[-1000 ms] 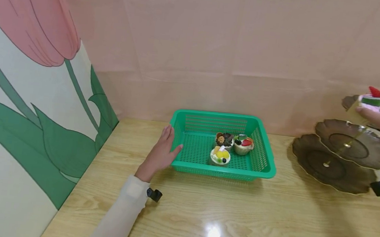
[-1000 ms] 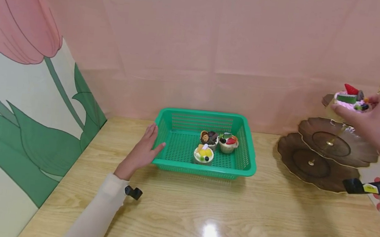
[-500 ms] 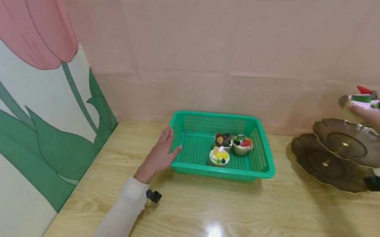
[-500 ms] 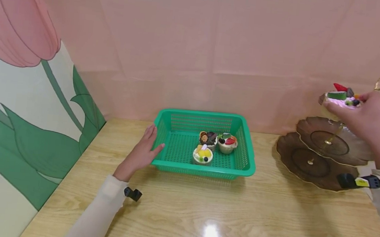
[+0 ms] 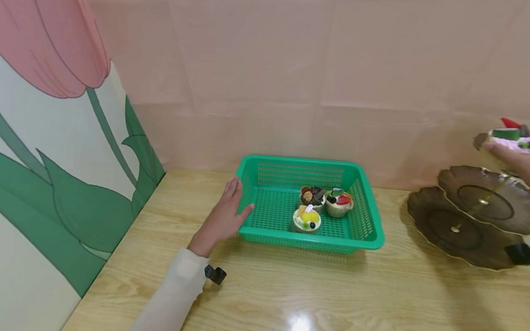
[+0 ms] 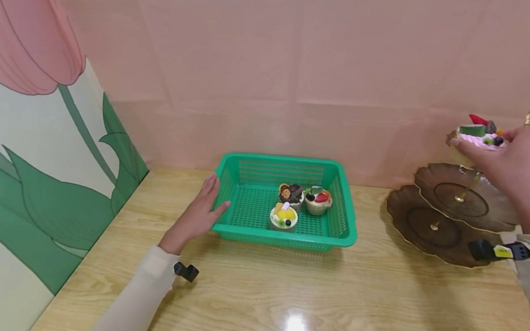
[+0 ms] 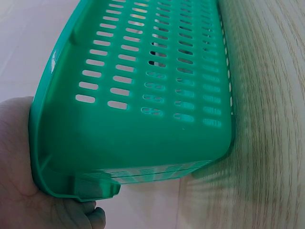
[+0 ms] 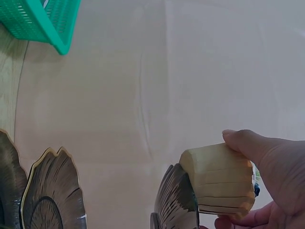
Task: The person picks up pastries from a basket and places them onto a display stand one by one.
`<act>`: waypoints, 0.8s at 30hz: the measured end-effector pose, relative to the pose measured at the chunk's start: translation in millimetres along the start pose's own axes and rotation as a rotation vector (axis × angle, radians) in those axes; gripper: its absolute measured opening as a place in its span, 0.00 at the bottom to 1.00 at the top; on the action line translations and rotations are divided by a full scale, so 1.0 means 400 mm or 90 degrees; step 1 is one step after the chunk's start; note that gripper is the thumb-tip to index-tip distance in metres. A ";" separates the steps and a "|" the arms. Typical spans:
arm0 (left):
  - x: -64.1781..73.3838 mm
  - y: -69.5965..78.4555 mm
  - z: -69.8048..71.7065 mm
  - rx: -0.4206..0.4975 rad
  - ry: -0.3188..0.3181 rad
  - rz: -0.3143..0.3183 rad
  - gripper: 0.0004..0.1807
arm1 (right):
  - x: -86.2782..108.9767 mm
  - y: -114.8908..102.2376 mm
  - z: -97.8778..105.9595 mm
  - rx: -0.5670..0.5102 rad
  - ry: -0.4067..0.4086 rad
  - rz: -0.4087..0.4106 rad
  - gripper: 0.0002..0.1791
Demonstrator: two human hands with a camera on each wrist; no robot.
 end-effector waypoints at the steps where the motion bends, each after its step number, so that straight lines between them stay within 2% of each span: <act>1: -0.001 0.001 0.001 0.001 0.002 -0.002 0.43 | 0.000 0.000 0.000 -0.007 0.002 0.002 0.34; 4: -0.002 0.003 0.003 0.004 0.004 -0.004 0.43 | -0.002 0.003 0.003 -0.016 0.011 0.009 0.32; 11: -0.002 0.003 0.001 0.007 -0.002 0.002 0.43 | -0.010 0.028 0.003 0.022 0.001 -0.022 0.42; 24: -0.001 0.006 0.003 0.004 -0.006 0.005 0.42 | -0.031 0.068 0.006 0.008 0.004 -0.042 0.40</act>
Point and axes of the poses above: each hand's wrist, its own x-axis away from the middle knuckle, its own z-axis out of the back of the hand, y = z × x, the point moved 10 cm from there along -x, towards the middle knuckle, and after that the axes turned 7 degrees about -x, right-handed, at the moved point
